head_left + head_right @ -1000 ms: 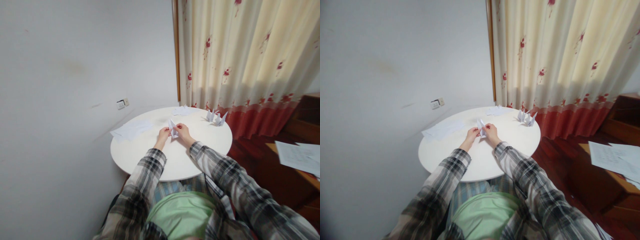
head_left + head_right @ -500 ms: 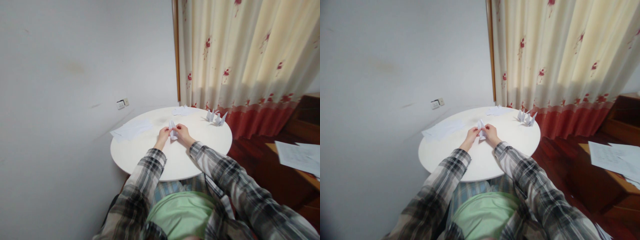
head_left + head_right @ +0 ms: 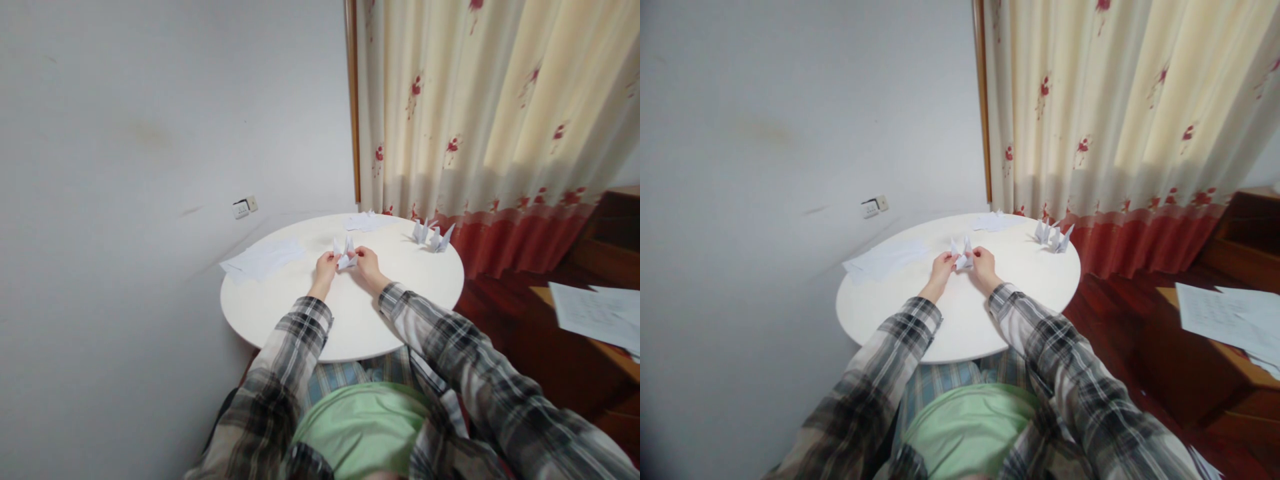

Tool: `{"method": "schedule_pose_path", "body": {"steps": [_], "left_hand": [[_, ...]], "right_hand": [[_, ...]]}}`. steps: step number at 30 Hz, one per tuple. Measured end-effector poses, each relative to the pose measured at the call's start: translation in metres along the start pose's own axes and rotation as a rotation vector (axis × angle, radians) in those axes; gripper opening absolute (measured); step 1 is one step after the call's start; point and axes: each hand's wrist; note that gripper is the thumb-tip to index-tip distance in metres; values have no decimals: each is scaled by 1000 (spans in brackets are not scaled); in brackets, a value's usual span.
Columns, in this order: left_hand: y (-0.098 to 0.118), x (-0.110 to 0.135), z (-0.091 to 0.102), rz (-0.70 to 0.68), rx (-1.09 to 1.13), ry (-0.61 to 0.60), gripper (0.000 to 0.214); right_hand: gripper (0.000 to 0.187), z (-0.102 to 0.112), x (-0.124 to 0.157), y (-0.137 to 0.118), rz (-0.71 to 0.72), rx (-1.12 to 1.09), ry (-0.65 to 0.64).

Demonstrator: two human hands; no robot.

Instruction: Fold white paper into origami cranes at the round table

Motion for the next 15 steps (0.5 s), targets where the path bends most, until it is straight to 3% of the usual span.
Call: {"method": "schedule_pose_path", "body": {"steps": [15], "left_hand": [[5, 3, -1, 43, 103, 40, 4]], "right_hand": [[18, -1, -4, 4, -1, -64, 40]]}}
Point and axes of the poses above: each hand's wrist, its own x-axis away from the middle knuckle, its own z-axis out of the back of the hand, y = z × x, and after that the axes turned 5 degrees about y, right-handed
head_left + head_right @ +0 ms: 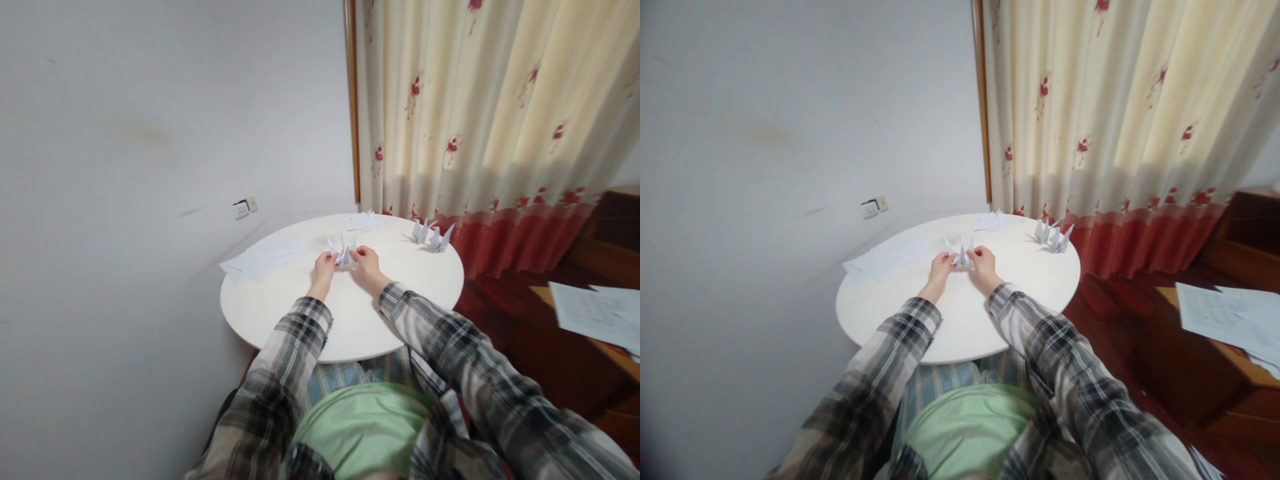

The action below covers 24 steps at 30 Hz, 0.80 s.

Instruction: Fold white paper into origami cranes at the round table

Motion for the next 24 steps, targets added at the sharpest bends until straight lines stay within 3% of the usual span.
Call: {"method": "schedule_pose_path", "body": {"steps": [7, 16, 24], "left_hand": [[2, 2, 0, 50, 103, -21, 6], [5, 4, 0, 160, 78, -94, 5], [1, 2, 0, 116, 83, -88, 3]], "right_hand": [[19, 0, -2, 2, 19, -92, 25], [20, 1, -4, 6, 10, -143, 27], [19, 1, -3, 3, 4, -159, 20]]}}
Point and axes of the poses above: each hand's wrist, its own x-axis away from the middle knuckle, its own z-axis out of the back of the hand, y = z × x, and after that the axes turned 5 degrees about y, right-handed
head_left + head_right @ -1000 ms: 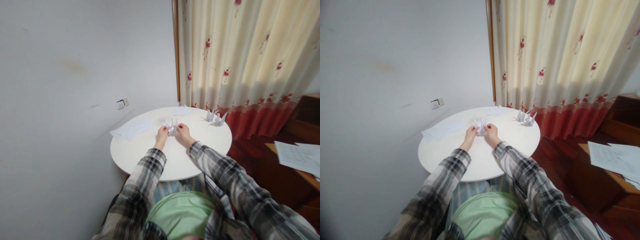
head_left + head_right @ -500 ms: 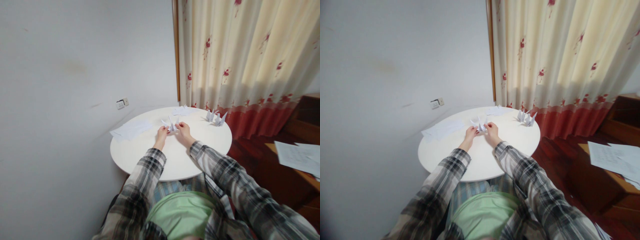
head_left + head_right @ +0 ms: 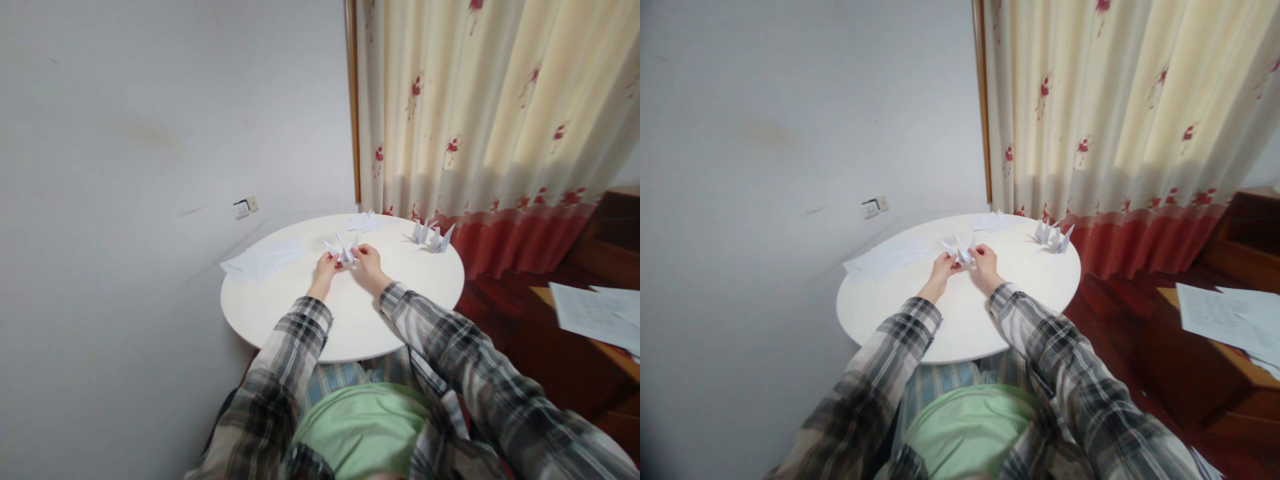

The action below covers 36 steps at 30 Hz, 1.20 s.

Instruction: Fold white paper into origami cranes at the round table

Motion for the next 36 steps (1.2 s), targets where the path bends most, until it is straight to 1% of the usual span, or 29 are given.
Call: {"method": "schedule_pose_path", "body": {"steps": [3, 9, 15, 18, 23, 28, 32, 36], "left_hand": [[-1, -1, 0, 4, 11, -3, 3], [0, 1, -1, 60, 55, -56, 7], [2, 3, -3, 40, 73, -5, 5], [3, 3, -2, 26, 95, -4, 4], [3, 2, -2, 51, 130, 4, 4], [2, 2, -2, 63, 176, -3, 1], [3, 3, -3, 86, 222, -30, 5], [4, 5, -4, 117, 281, -55, 8]], "right_hand": [[18, 0, 0, 0, -12, -11, -3], [21, 0, 1, -2, -17, -21, 10], [24, 0, 3, -4, -6, -42, 6], [25, 0, 3, -5, -16, -44, 2], [26, 0, 1, -7, -39, -54, -9], [26, -1, 2, -9, -60, -136, -18], [30, 0, 2, -8, -87, -223, -35], [33, 0, 1, -7, -107, -235, -33]]}}
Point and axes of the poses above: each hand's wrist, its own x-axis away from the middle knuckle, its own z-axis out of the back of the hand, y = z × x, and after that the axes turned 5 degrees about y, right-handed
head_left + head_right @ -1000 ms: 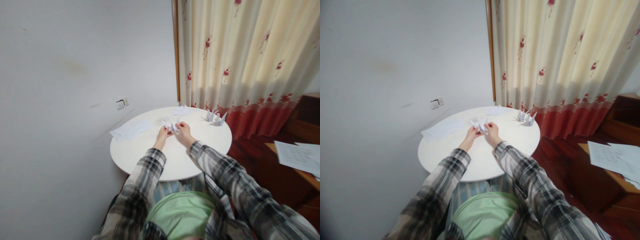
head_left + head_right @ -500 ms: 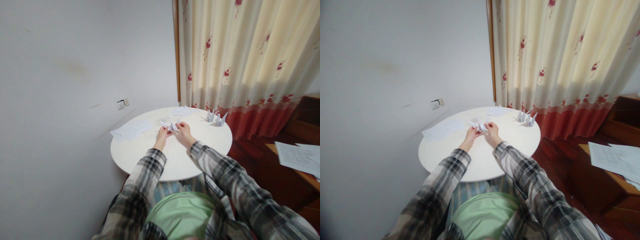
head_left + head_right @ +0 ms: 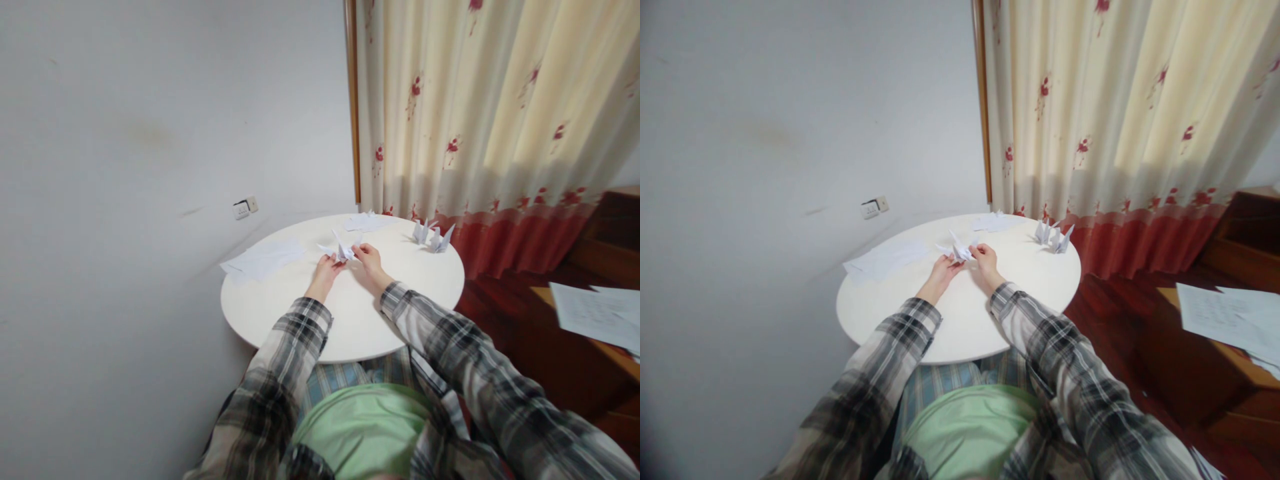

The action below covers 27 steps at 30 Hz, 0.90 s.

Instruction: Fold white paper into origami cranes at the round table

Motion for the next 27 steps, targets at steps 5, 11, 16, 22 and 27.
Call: {"method": "schedule_pose_path", "body": {"steps": [5, 11, 16, 22, 27], "left_hand": [[0, 0, 0, 10, 22, 0, 10], [-1, -2, 2, 9, -1, 34, 12], [1, 0, 1, -2, -7, 36, 13], [2, 1, 4, -12, -41, 25, 17], [2, 0, 6, -17, -59, 19, 17]], "right_hand": [[33, 0, 0, 1, -1, 3, -1], [36, -1, 0, 1, -1, 4, -11], [33, 1, 0, 0, -31, 9, -12], [32, 3, 2, 1, -68, 58, -21], [30, 3, 4, 2, -121, 42, -61]]}}
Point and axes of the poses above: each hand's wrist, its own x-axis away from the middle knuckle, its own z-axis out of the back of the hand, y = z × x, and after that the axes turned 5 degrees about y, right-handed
